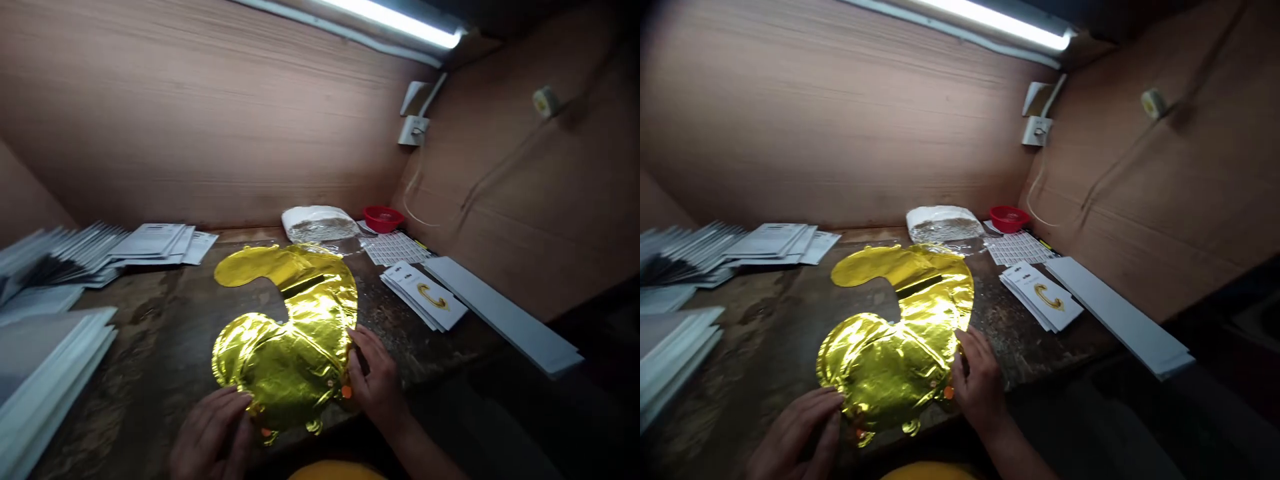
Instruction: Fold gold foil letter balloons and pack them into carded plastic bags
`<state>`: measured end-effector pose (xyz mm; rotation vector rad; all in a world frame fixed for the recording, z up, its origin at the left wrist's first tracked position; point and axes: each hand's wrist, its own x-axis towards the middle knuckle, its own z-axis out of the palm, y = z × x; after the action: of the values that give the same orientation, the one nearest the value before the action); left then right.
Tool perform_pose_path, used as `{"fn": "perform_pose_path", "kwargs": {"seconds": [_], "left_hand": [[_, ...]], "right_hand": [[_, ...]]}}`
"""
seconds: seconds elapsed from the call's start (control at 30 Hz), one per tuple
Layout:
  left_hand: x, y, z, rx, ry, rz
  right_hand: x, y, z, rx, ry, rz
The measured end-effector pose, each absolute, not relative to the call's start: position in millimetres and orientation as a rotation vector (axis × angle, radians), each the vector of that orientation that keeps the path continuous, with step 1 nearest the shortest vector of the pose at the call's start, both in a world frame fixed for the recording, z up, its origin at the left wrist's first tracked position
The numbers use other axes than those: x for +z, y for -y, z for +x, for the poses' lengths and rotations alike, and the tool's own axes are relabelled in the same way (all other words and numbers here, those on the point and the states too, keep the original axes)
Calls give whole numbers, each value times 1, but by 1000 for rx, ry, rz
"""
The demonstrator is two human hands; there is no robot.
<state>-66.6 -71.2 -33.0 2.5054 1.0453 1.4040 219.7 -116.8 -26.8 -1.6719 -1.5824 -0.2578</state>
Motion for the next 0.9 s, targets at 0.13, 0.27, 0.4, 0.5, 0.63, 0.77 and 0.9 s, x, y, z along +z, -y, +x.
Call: {"fn": "perform_pose_path", "kwargs": {"seconds": [0.13,0.27,0.4,0.5,0.63,0.77,0.9], "left_hand": [[-23,73,-69,1413,-992,2470],[-19,73,-70,1435,-858,2461],[-21,72,-71,1480,-769,2446],[-27,71,-76,1465,-757,2480],[-35,69,-83,1472,-791,2434],[-36,71,-84,1456,-799,2394],[-35,72,-82,1401,-806,2434]], "right_hand": [[-31,114,219,-307,1649,-1582],[-35,113,222,-374,1657,-1579],[-36,112,221,-399,1667,-1585],[-34,111,218,-417,1675,-1612],[-32,110,215,-432,1667,-1638],[-31,110,214,-405,1642,-1649],[-30,111,215,-393,1609,-1666]]}}
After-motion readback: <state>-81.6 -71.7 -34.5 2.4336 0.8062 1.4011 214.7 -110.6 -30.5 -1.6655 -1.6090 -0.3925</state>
